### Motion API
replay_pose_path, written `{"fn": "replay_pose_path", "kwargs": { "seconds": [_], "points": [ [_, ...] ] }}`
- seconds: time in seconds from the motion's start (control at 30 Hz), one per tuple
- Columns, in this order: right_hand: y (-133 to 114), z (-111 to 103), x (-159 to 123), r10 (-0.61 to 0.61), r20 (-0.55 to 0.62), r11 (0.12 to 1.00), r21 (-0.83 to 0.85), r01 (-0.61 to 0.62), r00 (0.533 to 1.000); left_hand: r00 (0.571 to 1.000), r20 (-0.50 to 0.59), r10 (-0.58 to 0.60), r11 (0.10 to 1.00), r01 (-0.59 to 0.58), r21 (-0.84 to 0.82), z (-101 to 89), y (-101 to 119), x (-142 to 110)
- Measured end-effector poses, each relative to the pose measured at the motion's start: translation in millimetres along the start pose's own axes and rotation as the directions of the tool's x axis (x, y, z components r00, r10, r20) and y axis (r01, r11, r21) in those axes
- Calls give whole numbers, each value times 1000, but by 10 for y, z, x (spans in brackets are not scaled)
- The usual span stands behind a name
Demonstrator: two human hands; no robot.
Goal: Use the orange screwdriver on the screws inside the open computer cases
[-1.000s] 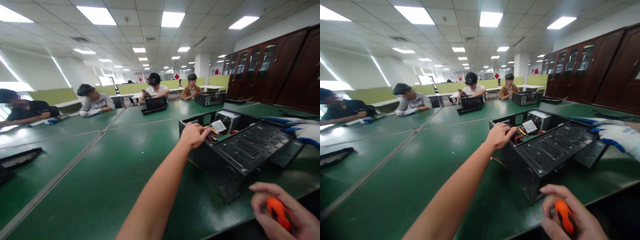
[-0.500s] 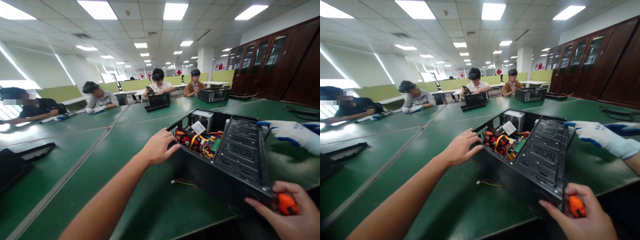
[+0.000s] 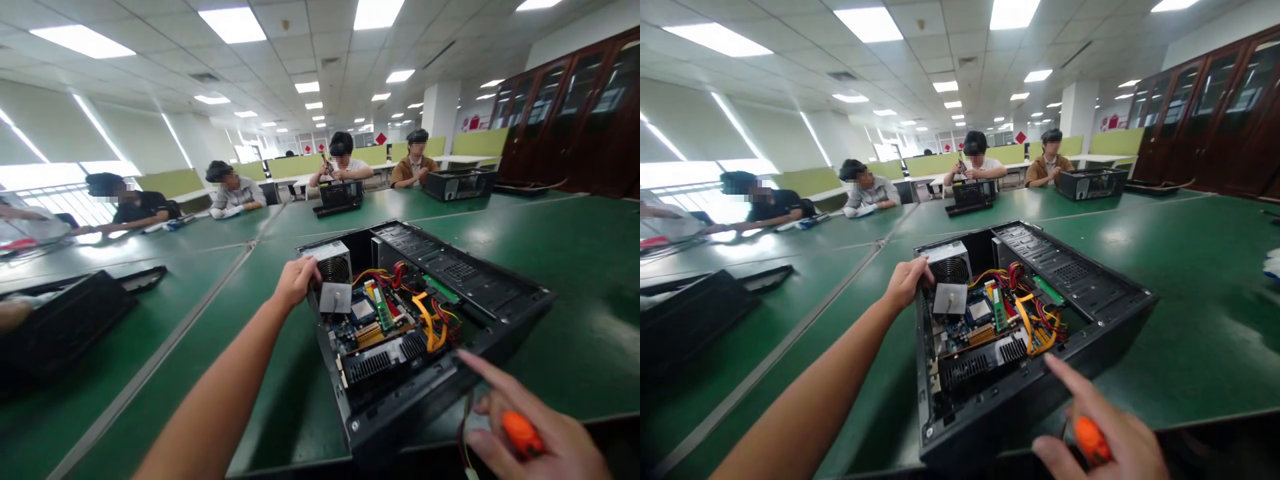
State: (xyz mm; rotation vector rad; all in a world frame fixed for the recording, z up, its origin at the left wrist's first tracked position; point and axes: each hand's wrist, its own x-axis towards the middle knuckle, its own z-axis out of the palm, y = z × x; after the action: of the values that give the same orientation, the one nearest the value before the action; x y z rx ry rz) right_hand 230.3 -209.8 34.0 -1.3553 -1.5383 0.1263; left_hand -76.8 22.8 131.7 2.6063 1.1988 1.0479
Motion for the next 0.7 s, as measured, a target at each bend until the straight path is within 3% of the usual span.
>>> {"fn": "replay_pose_path", "kwargs": {
  "seconds": [0.07, 0.17, 0.3, 0.37, 0.5, 0.6, 0.67, 0.7],
  "points": [
    [-125, 195, -10, -37, 15, 998, 43, 36, 999, 996, -78, -42, 999, 43, 13, 132, -141, -66],
    [90, 232, 78, 56, -73, 988, 149, -45, 996, 980, -182, -83, 996, 89, 26, 249, -49, -234],
    [651, -32, 458, 225, -54, 901, 393, -186, 973, 950, -284, -134, 985, 159, 69, 303, 366, -508],
    [865, -145, 774, 348, 1, 839, 446, -312, 938, 949, -271, -159, 971, 200, 131, 334, 660, -667],
    [1085, -155, 1401, 400, 46, 814, 441, -378, 915, 968, -85, -235, 916, 249, 314, 296, 1252, -895],
    [1132, -67, 1624, 437, 111, 760, 486, -432, 893, 965, 140, -222, 954, 186, 235, 72, 1441, -769],
    [1130, -29, 1624, 470, 169, 703, 522, -483, 867, 920, 373, -120, 986, 65, 157, -103, 1376, -498],
    [1126, -21, 1589, 483, 191, 673, 543, -502, 855, 854, 519, -44, 994, -16, 111, -163, 1296, -325]
  ]
}}
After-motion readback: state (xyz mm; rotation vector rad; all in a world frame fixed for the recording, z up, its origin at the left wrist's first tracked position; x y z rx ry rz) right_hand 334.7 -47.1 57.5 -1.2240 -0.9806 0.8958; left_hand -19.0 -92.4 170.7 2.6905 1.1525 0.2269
